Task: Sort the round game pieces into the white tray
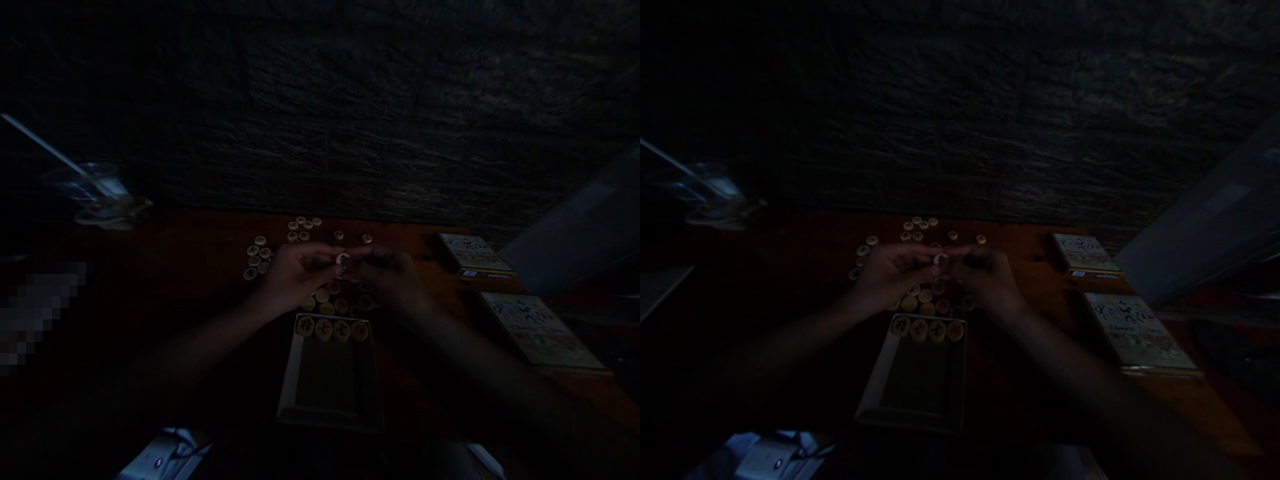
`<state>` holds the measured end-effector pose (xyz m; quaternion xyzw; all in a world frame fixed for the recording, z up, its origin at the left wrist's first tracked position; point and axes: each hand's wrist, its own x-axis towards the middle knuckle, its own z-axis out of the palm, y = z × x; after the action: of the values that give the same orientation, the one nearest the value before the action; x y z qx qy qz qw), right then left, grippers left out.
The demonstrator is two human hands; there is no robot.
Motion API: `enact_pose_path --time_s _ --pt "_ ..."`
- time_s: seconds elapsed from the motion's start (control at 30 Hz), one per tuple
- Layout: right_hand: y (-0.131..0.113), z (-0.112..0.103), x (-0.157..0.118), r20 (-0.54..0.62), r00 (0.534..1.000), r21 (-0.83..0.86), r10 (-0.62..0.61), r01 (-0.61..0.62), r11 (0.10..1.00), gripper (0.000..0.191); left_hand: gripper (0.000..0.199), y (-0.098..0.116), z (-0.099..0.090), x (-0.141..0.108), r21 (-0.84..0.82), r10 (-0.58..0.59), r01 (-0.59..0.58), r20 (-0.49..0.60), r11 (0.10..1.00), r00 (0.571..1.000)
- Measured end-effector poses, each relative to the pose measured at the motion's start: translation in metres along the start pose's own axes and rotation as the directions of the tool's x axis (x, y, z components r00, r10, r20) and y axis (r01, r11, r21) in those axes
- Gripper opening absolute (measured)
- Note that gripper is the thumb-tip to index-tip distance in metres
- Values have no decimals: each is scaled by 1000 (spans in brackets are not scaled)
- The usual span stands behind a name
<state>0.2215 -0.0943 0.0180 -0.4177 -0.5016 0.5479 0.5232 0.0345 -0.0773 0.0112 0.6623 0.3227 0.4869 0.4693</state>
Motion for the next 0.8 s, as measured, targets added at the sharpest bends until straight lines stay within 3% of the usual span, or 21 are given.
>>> enact_pose_path --time_s 0.2,0.4,0.8 --pt "0 0 -2 -1 1000 -11 -16 16 1000 34 26 1 -2 0 -11 38 -37 27 999 999" --pt "-1 1 -2 -1 999 -89 -52 51 995 31 20 7 0 -4 101 63 -72 82 992 995" --pt "3 0 -4 -19 997 -132 -80 76 988 27 25 2 2 0 16 -19 20 -46 1000 999"
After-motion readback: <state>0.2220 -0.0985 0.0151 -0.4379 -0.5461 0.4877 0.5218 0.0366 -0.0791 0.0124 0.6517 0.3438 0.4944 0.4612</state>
